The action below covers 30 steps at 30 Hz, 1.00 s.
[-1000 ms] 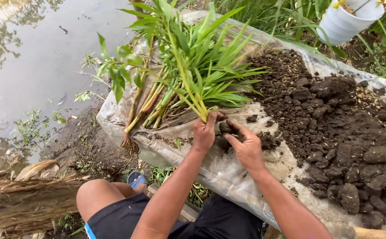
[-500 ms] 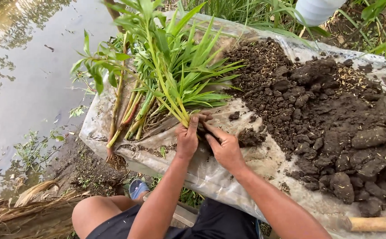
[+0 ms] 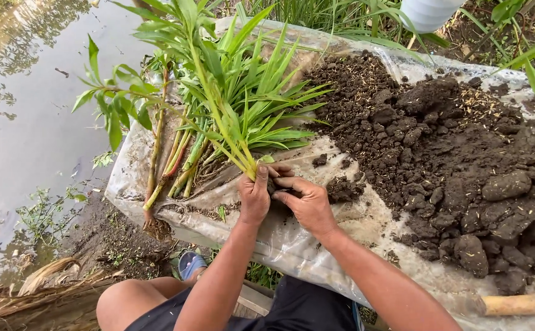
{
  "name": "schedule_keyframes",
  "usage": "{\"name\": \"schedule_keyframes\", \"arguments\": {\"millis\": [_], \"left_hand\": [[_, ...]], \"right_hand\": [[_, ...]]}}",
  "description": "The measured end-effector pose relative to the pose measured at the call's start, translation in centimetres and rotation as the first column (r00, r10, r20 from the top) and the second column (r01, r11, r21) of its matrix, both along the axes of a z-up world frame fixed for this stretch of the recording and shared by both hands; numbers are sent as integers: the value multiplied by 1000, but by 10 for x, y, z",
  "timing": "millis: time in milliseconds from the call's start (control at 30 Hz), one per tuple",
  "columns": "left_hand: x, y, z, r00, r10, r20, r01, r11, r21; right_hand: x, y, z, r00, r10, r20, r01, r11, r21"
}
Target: The person holds a green plant cutting and repeatedly packs dark soil around its base by hand, forming a compact soil ball. The person continues to add and compress soil around the cutting's stem while seated beside a water body.
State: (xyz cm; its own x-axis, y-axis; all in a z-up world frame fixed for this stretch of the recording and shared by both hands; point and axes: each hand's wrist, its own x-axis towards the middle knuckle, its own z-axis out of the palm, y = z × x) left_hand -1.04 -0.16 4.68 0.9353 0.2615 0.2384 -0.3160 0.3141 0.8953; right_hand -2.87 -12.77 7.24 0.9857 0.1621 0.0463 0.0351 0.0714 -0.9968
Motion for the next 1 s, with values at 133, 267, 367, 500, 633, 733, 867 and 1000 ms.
{"name": "schedule_keyframes", "arguments": {"millis": [133, 267, 367, 500, 633, 733, 867, 1000], "left_hand": [[1, 3, -11, 997, -76, 1, 76, 996, -44], [1, -2, -3, 998, -56, -37, 56, 998, 16], [1, 6, 3, 998, -29, -47, 27, 999, -38], [2, 5, 0, 998, -11, -68, 1, 989, -151], [1, 0, 2, 997, -11, -78, -5, 980, -198], [3, -5, -5, 998, 21, -56, -27, 994, -107], [10, 5, -25, 999, 41, -20, -40, 999, 36], [17, 26, -47, 986, 167, 29, -170, 973, 154]], "right_hand": [[1, 3, -11, 989, -93, 116, 110, 981, -157], [2, 5, -6, 964, -85, 253, 158, 946, -284], [9, -8, -11, 961, 66, 270, 10, 963, -271], [14, -12, -22, 946, 129, 296, -42, 958, -284], [13, -4, -30, 903, 97, 419, 62, 934, -351], [14, -6, -47, 810, 69, 582, 270, 837, -476], [11, -2, -36, 738, 146, 659, 340, 763, -550], [0, 3, 9, 853, 161, 497, 102, 882, -460]]}}
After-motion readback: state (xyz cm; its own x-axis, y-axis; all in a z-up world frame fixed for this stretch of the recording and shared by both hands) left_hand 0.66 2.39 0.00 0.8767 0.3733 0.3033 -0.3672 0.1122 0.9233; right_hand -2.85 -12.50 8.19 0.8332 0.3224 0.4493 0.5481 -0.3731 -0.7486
